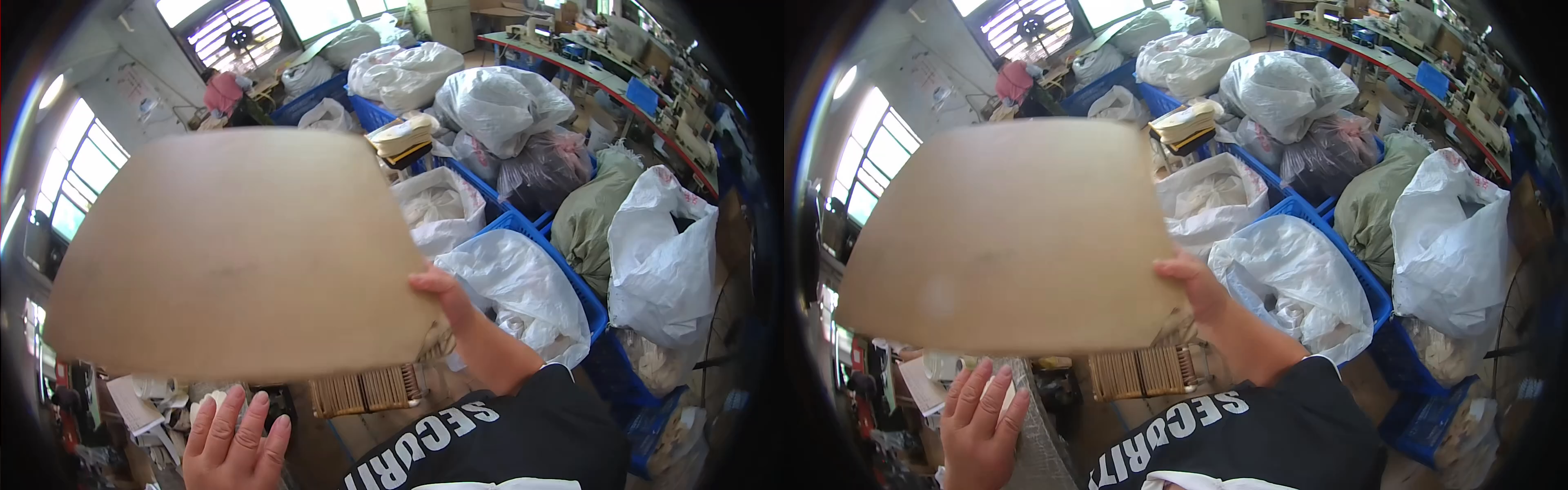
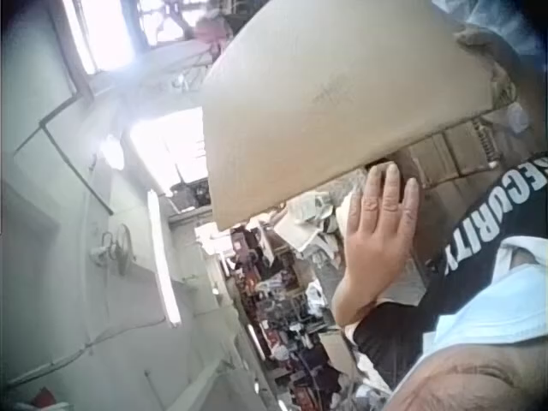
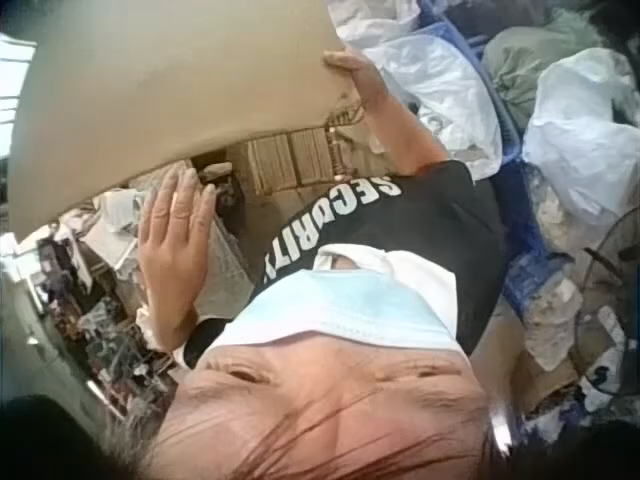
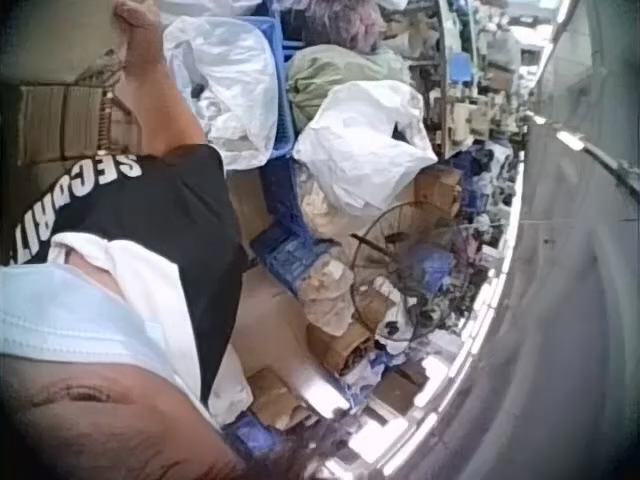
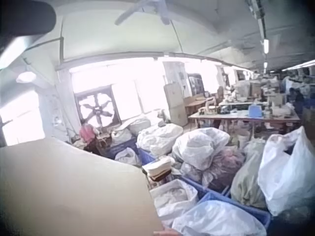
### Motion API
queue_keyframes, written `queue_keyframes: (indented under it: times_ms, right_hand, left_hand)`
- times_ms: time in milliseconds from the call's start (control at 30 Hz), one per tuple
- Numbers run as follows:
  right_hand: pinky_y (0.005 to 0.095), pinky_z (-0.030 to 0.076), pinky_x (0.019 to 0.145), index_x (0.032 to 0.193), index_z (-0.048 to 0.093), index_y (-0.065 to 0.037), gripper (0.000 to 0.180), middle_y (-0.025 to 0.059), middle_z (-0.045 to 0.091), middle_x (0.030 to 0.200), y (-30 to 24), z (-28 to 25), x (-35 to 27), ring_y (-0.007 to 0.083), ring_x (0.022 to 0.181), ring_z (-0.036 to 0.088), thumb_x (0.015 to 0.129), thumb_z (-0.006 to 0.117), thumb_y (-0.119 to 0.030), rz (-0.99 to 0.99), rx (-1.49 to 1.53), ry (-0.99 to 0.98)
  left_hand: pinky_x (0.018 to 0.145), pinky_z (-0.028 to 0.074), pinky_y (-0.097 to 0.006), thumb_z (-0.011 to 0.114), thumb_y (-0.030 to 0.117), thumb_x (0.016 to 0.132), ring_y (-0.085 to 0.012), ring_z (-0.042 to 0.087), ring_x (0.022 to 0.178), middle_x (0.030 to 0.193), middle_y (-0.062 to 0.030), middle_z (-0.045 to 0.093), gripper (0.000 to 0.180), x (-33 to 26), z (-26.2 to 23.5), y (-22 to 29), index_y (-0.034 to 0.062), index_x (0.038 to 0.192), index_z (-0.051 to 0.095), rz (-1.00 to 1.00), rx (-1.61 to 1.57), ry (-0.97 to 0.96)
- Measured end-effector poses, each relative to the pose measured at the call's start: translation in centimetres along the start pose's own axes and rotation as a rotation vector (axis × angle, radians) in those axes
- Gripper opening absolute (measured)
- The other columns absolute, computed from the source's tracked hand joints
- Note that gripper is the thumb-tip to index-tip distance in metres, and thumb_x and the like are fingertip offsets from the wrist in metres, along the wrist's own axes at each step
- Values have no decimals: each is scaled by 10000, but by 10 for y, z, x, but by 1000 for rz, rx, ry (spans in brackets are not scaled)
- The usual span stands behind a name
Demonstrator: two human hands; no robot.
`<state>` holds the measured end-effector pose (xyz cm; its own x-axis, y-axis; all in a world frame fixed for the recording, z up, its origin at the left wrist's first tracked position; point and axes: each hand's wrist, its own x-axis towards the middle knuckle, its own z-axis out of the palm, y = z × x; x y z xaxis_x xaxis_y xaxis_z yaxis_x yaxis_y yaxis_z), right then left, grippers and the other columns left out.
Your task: Checking and stacking shoe insoles in a manufacturing facility.
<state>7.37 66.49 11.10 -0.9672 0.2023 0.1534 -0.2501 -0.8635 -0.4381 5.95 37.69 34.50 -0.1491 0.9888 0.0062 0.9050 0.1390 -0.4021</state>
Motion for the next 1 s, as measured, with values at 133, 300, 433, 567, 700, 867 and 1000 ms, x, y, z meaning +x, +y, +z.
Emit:
queue_keyframes:
  times_ms: [133, 300, 433, 567, 700, 867, 1000]
  right_hand:
    - [385, 517, 937, 1370, 408, -8, 541, 159, 565, 1257, -58, -37, 6, 265, 1111, 606, 867, 592, -81, -276, -64, 32]
    - [391, 469, 990, 1384, 392, -31, 548, 126, 525, 1306, -126, -58, 30, 263, 1188, 546, 871, 587, -48, -670, -292, 99]
    - [399, 465, 993, 1361, 408, -51, 512, 114, 532, 1273, -179, -102, 83, 263, 1175, 549, 874, 558, -9, -739, -360, 87]
    - [410, 465, 989, 1343, 404, -96, 519, 94, 510, 1274, -246, -157, 148, 250, 1173, 527, 868, 520, 76, -924, -471, 337]
    - [405, 456, 993, 1360, 370, -94, 556, 95, 497, 1290, -299, -215, 226, 254, 1165, 527, 859, 542, 77, -954, -492, 461]
    - [395, 447, 998, 1365, 374, -67, 541, 97, 501, 1296, -347, -260, 328, 251, 1178, 521, 868, 558, 40, -972, -533, 475]
    - [377, 408, 1039, 1420, 271, 12, 623, 155, 434, 1383, -402, -300, 414, 277, 1242, 477, 893, 598, -55, -942, -668, 575]
  left_hand:
    - [932, 458, -447, 505, 17, 840, -348, 583, 1092, 1223, -157, 604, 328, -11, 30, -16, 30, 1149, 617, -128, -296, -122]
    - [869, 491, -422, 652, 17, 738, -370, 621, 1016, 1096, -180, 664, 394, -21, 89, -29, 4, 1131, 622, -283, -439, -225]
    - [842, 505, -418, 701, 93, 743, -331, 633, 983, 1074, -123, 677, 361, -9, 156, -49, 60, 1099, 649, -281, -655, -241]
    - [816, 513, -418, 688, 116, 776, -337, 632, 960, 1063, -130, 674, 374, 40, 210, -73, 80, 1145, 642, -309, -787, -299]
    - [815, 510, -425, 660, 156, 806, -345, 623, 954, 1010, -129, 670, 377, 98, 252, -104, 79, 1174, 626, -419, -775, -465]
    - [848, 502, -427, 649, 164, 814, -340, 615, 1001, 1056, -139, 665, 393, 124, 323, -124, 69, 1194, 612, -627, -727, -474]
    - [917, 485, -416, 639, 205, 828, -354, 604, 1064, 1152, -166, 649, 423, 119, 342, -122, 63, 1225, 606, -772, -868, -718]
